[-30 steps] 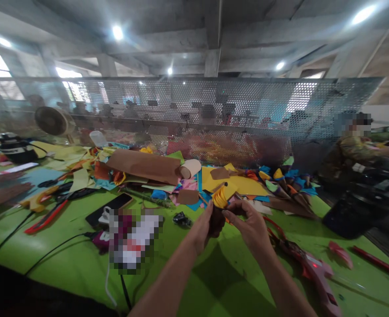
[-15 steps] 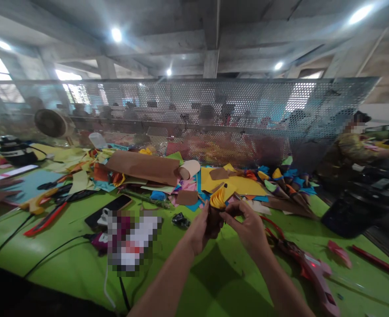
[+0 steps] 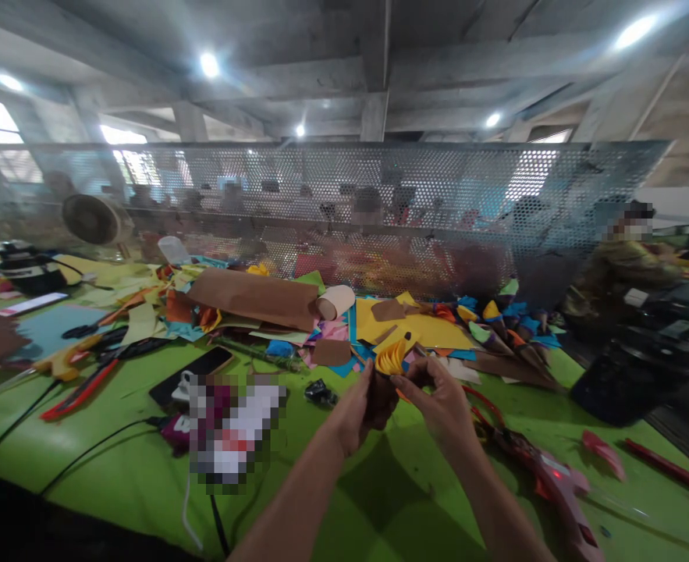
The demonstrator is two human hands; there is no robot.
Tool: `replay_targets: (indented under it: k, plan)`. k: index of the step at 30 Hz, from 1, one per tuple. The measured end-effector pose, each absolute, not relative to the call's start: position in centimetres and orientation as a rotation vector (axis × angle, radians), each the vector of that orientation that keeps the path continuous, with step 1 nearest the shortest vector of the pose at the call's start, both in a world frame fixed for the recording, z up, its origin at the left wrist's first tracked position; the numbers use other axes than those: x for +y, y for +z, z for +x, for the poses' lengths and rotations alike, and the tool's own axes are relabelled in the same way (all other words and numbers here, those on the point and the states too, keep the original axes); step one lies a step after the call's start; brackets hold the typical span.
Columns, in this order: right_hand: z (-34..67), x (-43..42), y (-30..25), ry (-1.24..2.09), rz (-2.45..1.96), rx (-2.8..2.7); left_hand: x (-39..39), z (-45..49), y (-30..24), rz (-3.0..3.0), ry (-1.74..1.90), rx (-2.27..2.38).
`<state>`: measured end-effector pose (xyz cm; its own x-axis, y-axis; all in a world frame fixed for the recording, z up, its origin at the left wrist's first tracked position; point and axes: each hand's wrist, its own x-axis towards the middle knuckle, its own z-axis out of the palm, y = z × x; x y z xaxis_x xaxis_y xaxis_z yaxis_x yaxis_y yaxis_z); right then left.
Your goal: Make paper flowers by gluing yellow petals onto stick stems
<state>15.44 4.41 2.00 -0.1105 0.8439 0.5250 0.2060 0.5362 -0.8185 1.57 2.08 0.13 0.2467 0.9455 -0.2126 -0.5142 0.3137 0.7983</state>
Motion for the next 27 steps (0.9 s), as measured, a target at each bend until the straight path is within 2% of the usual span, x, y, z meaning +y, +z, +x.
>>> replay_targets:
  k: [4,10,27]
  plan:
    - [15.73,4.38,1.89,0.775,-0.888,-1.644,2.28,1.38,-0.13,0.648,1.086,0.709]
    - [15.72,4.84,1.65,0.725,-0.907,-1.639,2.56,1.25,-0.71,0.676,1.113,0.697]
    - [15.81,5.19,1.34,1.002,-0.911,-1.481,1.77,0.61,-0.05,0.800,1.020,0.687]
